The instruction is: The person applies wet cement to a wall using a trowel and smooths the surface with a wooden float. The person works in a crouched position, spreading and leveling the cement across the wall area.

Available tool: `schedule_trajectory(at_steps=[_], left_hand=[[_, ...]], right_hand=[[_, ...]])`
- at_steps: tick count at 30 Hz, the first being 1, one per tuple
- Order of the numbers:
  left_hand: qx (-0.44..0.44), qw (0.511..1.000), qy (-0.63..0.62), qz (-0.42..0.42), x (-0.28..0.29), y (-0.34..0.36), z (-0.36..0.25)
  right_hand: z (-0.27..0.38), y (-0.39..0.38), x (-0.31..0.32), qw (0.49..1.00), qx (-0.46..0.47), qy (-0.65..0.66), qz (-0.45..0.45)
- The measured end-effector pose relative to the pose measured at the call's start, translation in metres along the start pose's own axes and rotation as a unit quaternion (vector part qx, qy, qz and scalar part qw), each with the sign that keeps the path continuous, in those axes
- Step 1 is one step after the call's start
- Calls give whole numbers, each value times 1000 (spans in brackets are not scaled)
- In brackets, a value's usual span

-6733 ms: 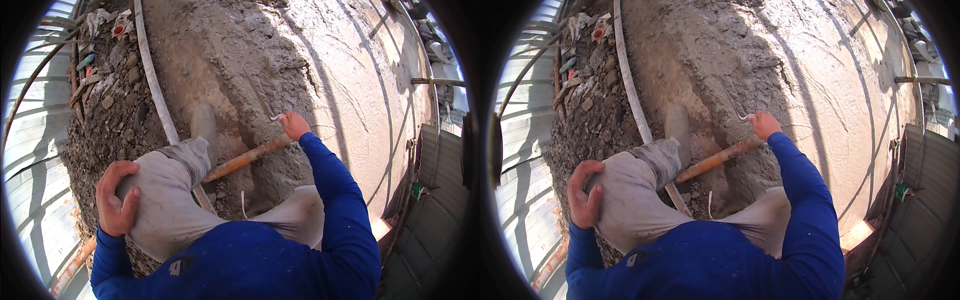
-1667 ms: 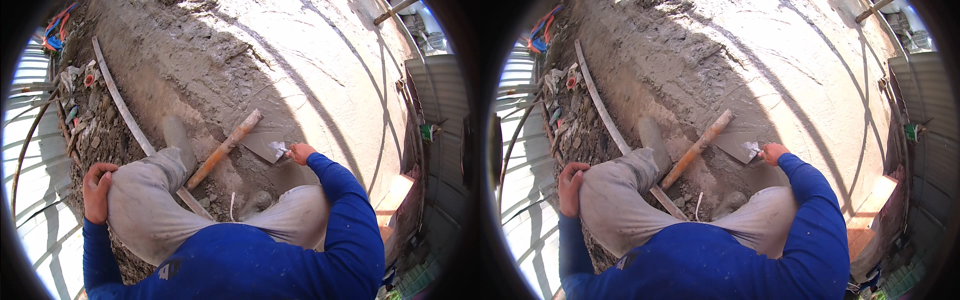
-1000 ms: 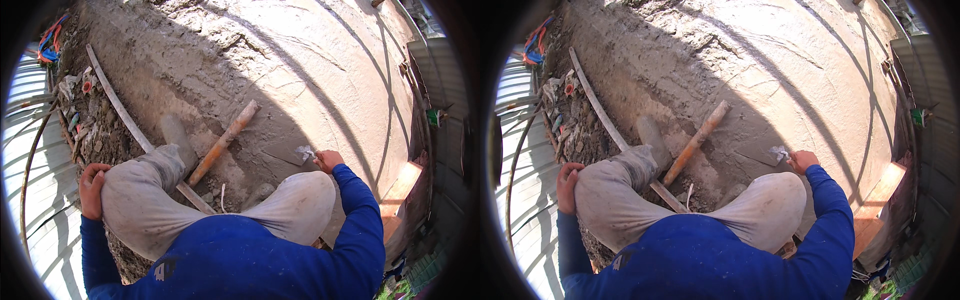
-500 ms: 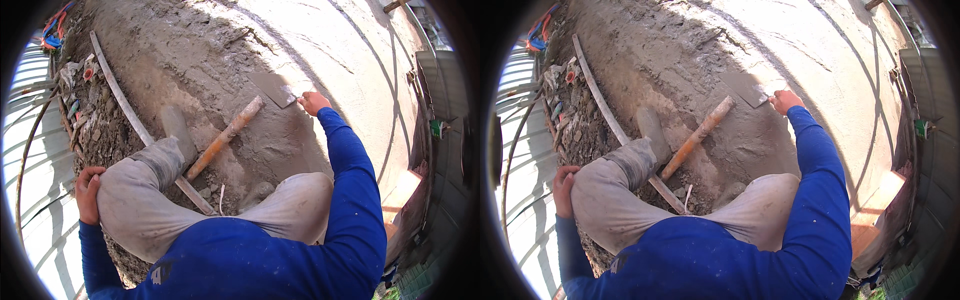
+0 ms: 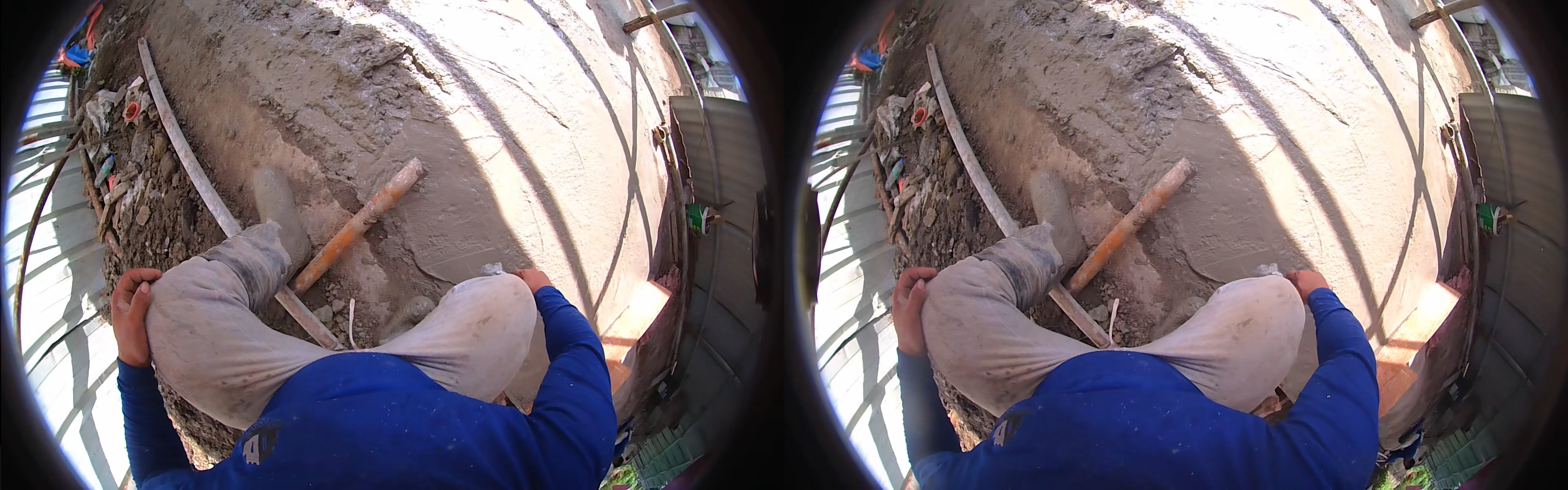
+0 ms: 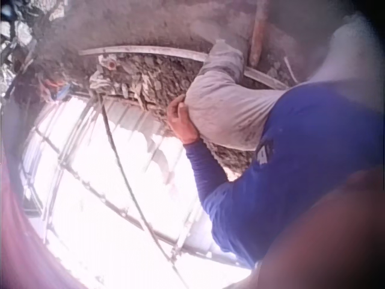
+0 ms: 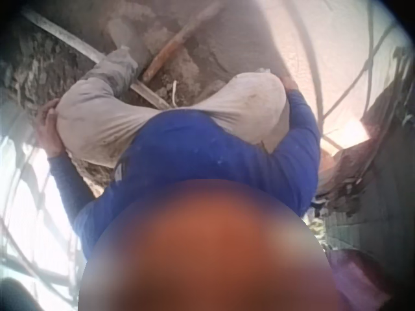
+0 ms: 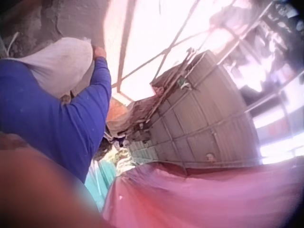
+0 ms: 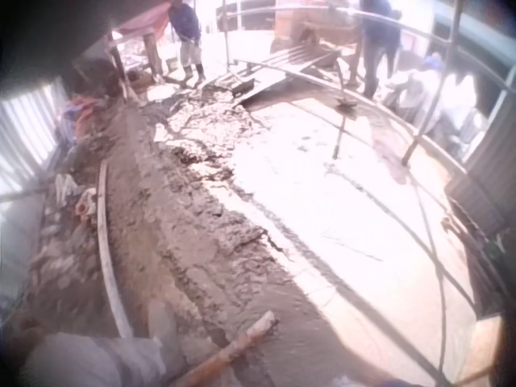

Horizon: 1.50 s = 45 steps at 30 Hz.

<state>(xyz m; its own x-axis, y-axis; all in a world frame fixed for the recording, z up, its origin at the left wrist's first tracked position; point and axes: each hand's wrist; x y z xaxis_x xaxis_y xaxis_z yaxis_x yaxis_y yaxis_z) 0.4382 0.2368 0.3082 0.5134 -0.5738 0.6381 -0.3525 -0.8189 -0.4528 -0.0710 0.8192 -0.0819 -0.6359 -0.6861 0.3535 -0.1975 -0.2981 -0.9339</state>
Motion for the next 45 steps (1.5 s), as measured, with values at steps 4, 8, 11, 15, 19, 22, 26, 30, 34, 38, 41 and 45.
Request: schedule_trajectory(at_steps=[4, 8, 11, 15, 19, 22, 26, 30, 34, 38, 41, 45], left_hand=[[-12, 1000, 29, 2, 3, 11, -3], [-22, 998, 55, 3, 4, 14, -8], [-27, 999, 31, 9, 6, 17, -9], [-41, 998, 55, -2, 4, 16, -7], [-45, 998, 37, -9, 11, 10, 2], [-41, 998, 36, -16, 18, 8, 14], [-41, 998, 44, -11, 25, 20, 19], [-45, 999, 1, 10, 12, 47, 7], [-53, 998, 24, 2, 28, 56, -3], [-60, 997, 21, 32, 19, 79, -17], [-70, 996, 38, 30, 21, 86, -15], [-57, 997, 57, 15, 31, 77, -15]], right_hand=[[-13, -9, -19, 996, 0, -67, -52], [23, 5, 54, 975, 92, -140, -144], [42, 37, 126, 966, 95, -98, -218], [64, 57, 211, 955, 33, 50, -291], [61, 68, 214, 911, -93, 163, -368], [22, 82, 163, 865, -195, 257, -385], [-36, 71, 54, 768, -317, 419, -367], [-84, 55, -69, 672, -397, 507, -365], [-42, 70, -79, 523, -341, 666, -408], [-56, 100, -50, 365, -263, 770, -452], [-47, 136, 23, 352, -220, 795, -442], [16, 173, 145, 447, -159, 763, -438]])
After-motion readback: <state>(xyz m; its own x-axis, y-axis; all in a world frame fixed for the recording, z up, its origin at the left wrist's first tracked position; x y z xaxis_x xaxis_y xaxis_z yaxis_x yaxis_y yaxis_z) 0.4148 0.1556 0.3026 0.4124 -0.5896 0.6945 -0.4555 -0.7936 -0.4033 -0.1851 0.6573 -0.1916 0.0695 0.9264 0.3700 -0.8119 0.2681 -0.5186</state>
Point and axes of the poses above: each hand's wrist, its own y-axis towards the middle knuckle, its own x-axis out of the back of the hand, z = x × y, and after that the axes turned 2 degrees about y, right-handed
